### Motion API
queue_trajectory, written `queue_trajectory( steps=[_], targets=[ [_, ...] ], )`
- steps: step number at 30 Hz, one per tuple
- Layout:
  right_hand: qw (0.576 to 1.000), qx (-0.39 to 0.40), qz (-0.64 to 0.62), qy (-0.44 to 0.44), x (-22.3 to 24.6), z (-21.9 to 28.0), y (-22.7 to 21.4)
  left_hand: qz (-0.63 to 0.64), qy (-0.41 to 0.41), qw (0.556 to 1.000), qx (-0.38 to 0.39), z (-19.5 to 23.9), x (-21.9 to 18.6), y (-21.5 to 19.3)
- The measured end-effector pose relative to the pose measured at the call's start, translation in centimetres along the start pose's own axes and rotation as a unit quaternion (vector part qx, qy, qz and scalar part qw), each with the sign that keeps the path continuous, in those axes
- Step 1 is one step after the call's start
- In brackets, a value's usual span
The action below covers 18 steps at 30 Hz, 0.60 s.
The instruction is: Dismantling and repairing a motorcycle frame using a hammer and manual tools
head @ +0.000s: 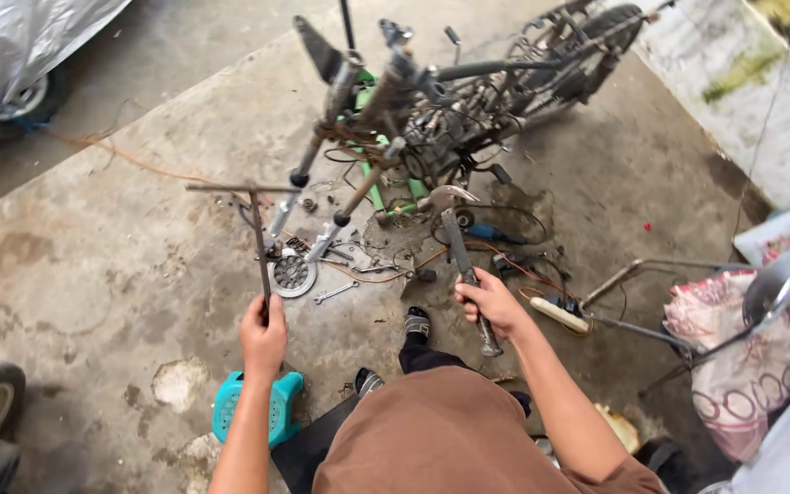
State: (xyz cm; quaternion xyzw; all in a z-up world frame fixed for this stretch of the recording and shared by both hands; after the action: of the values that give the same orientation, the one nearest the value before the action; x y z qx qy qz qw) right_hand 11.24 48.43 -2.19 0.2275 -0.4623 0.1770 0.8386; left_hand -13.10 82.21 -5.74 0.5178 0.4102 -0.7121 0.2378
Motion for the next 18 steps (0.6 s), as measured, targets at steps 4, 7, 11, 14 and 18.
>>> queue_trajectory(
  steps=[4, 7, 11, 14, 18],
  targets=[
    [0.988, -0.074, -0.089, 0.101, -2.3, -2.9, -2.5, 0.013, 0.036, 0.999, 0.028, -2.6, -5.4, 5.2],
    [0.985, -0.106, -0.1, 0.097, -0.8, -4.4, -3.3, -0.005, 0.067, 0.997, 0.038, -4.8, -5.0, 8.1],
    [0.993, -0.101, -0.047, 0.042, 0.5, -9.2, -4.3, -0.058, 0.079, 0.994, 0.054, -6.1, -5.0, 9.8],
    [0.993, -0.097, -0.042, 0.043, 0.4, -13.5, -4.4, -0.065, 0.057, 0.994, 0.07, -6.3, -4.2, 10.5],
    [0.992, -0.079, 0.013, 0.094, 6.3, -12.7, -1.0, -0.166, 0.023, 0.969, 0.179, -5.1, -8.3, 11.5]
  ],
)
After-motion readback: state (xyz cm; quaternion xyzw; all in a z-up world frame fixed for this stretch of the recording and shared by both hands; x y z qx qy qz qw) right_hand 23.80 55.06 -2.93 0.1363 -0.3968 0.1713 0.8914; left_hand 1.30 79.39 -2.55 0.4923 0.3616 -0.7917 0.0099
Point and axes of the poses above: each hand's wrist, its own z-axis away from the middle knuckle, its own y-axis out of the palm, x = y × z, the point moved 2 cm from there along -z, towards the middle knuckle
